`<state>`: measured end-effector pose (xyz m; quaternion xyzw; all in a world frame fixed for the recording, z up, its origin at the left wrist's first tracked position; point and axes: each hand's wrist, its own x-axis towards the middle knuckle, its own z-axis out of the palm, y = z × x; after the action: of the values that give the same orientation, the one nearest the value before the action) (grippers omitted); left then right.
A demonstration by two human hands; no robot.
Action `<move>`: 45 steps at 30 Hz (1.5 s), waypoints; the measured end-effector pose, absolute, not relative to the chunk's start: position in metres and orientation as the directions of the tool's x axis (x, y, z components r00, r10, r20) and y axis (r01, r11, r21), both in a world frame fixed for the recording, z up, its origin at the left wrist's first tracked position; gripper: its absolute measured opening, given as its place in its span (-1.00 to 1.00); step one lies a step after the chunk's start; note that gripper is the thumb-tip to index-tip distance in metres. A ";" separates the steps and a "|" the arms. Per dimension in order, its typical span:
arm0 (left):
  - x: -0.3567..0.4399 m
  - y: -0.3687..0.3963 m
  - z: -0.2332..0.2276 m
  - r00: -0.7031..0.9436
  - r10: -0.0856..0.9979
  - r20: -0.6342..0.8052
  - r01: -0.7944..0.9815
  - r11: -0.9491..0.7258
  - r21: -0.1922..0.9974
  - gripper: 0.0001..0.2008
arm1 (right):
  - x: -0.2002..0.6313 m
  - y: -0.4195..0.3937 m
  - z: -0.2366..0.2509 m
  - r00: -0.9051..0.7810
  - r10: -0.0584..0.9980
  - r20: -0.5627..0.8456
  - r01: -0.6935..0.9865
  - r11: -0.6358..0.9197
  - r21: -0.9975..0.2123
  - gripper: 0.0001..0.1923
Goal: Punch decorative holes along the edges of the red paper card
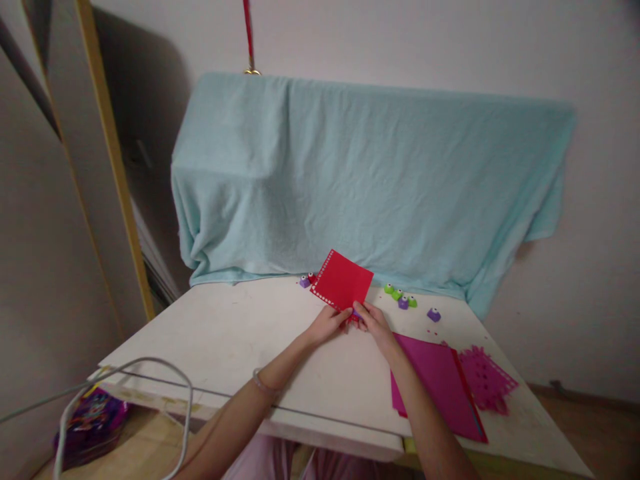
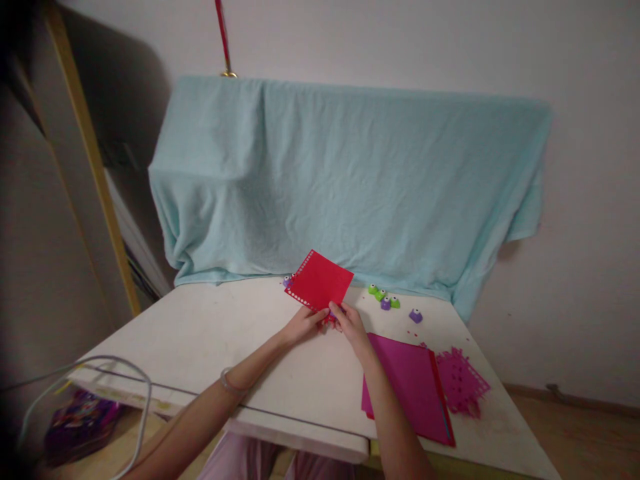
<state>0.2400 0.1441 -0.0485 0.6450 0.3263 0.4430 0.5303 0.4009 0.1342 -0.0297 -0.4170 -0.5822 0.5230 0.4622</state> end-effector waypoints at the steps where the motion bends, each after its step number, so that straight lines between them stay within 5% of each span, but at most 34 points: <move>1: 0.240 0.145 -0.050 0.402 0.888 0.222 -0.056 -0.218 0.974 -0.53 | 0.401 0.134 -0.028 -0.224 0.969 0.100 0.003 0.104 -0.995 -0.46; 9: 0.241 0.139 -0.040 0.451 0.858 0.247 -0.095 -0.229 0.969 -0.54 | 0.397 0.130 -0.022 -0.174 0.981 0.084 -0.069 0.073 -0.995 -0.47; 22: 0.240 0.145 -0.038 0.306 0.929 0.206 -0.148 -0.168 0.975 -0.52 | 0.402 0.138 -0.034 -0.167 0.984 0.060 0.015 0.064 -0.998 -0.49; 32: 0.245 0.144 -0.035 0.283 0.937 0.204 -0.296 -0.116 0.948 -0.56 | 0.404 0.136 -0.032 -0.075 0.995 0.069 -0.138 0.058 -0.989 -0.49; 45: 0.242 0.146 -0.040 0.253 0.947 0.197 -0.213 -0.144 0.966 -0.53 | 0.405 0.137 -0.031 0.008 0.994 0.111 -0.180 0.111 -0.977 -0.47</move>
<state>0.2422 0.1457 -0.0399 0.5551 0.3307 0.5139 0.5644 0.4045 0.1375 -0.0313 -0.4235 -0.4802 0.5150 0.5699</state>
